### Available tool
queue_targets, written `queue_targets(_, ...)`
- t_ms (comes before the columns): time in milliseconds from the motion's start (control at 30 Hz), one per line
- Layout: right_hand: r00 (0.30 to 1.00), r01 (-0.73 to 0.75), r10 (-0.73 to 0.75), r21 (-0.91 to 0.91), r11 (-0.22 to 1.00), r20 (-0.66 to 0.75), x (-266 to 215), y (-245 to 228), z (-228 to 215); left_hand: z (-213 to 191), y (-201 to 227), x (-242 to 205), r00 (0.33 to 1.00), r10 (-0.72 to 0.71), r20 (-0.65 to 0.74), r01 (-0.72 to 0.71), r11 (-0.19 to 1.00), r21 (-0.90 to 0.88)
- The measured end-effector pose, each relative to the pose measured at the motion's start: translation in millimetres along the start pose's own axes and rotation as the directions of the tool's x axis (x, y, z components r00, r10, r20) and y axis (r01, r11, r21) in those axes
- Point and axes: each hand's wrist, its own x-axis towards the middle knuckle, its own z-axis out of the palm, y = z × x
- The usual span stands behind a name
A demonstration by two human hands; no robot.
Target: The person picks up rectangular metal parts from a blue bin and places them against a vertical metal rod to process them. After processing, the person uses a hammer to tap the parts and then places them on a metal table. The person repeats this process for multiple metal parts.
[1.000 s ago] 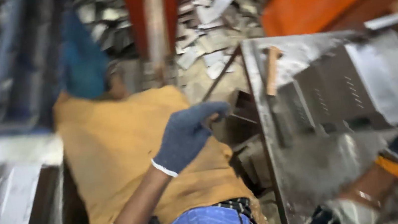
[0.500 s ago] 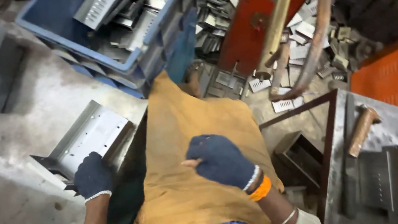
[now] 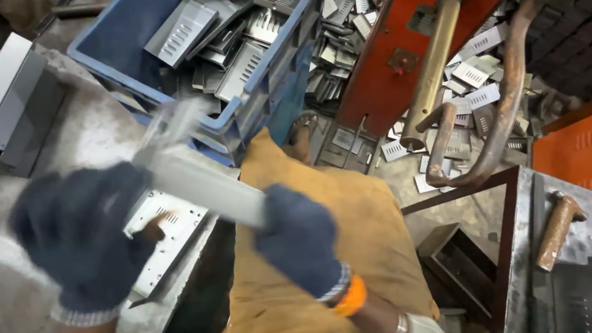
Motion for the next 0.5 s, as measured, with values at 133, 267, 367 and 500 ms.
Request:
queue_targets(133, 0.944, -0.330, 0.331, 0.048, 0.943, -0.018, -6.7, 37.6, -40.0, 139.0, -35.0, -36.5, 0.899, -0.434, 0.060, 0.417, 0.806, -0.420)
queue_targets(267, 0.867, -0.471, 0.459, -0.021, 0.882, -0.193, -2.6, 56.8, -52.0, 282.9, -69.5, -9.3, 0.887, -0.283, 0.364, 0.363, 0.916, -0.171)
queue_targets(367, 0.802, -0.583, 0.565, -0.049, 0.811, -0.195, -4.0, 63.5, -52.0, 393.9, -105.0, -21.0, 0.804, -0.326, 0.497, 0.326, 0.941, 0.090)
queue_targets(500, 0.729, -0.680, 0.673, -0.017, 0.733, -0.128, -5.8, 67.2, -53.0, 494.2, -138.7, -65.8, 0.608, -0.368, 0.704, 0.315, 0.925, 0.212)
